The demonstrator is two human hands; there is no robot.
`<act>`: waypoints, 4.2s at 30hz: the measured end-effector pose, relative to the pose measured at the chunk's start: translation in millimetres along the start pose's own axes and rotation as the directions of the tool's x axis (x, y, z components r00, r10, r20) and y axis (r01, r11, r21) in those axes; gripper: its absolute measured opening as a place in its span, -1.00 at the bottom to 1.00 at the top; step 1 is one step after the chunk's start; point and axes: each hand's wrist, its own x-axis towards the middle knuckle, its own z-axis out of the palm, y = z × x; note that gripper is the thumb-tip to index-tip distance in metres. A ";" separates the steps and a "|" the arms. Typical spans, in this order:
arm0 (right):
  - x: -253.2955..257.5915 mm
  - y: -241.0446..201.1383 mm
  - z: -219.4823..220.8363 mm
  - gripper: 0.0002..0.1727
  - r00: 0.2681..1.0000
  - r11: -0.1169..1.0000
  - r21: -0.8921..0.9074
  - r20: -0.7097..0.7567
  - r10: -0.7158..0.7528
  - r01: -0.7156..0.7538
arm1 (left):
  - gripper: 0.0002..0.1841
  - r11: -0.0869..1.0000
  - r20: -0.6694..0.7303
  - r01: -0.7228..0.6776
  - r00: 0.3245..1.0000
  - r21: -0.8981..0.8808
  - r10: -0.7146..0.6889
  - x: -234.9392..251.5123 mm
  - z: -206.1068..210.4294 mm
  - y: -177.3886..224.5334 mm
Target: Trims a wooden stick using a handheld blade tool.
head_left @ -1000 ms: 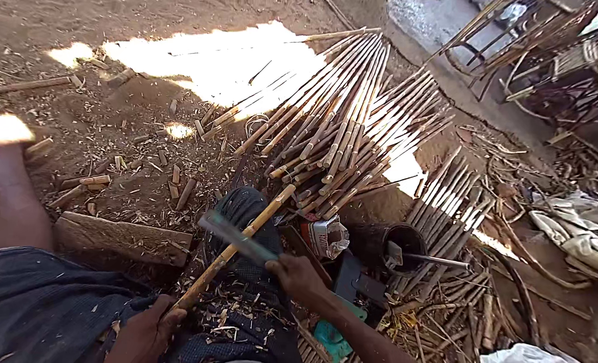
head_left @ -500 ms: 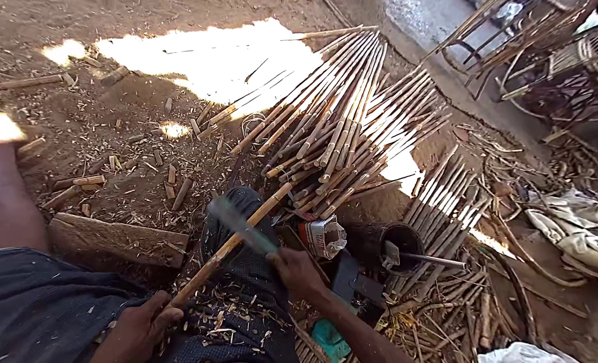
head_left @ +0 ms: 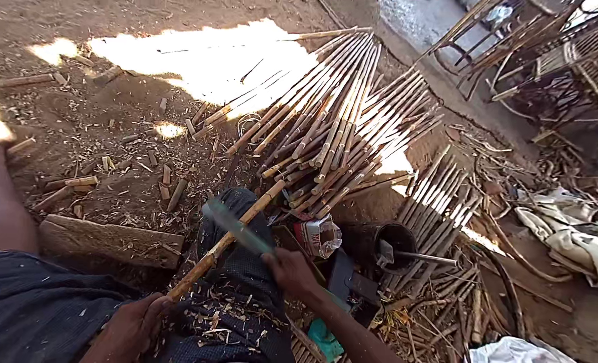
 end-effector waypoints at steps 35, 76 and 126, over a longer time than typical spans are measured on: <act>8.2 -10.3 -23.2 -0.32 0.986 0.973 0.177 -0.046 0.159 -0.149 | -0.26 0.852 -0.299 -0.065 0.920 0.519 0.252 -25.4 28.2 27.4; 0.2 25.6 -25.9 -0.26 0.965 0.934 0.320 -0.153 0.215 -0.157 | -0.49 0.915 -0.369 -0.072 0.900 0.398 0.232 -25.4 41.5 16.6; 11.2 22.5 -21.7 -0.43 0.993 0.996 0.013 -0.075 -0.089 0.090 | -0.29 0.977 0.040 0.051 0.997 0.207 -0.061 19.0 -11.6 12.4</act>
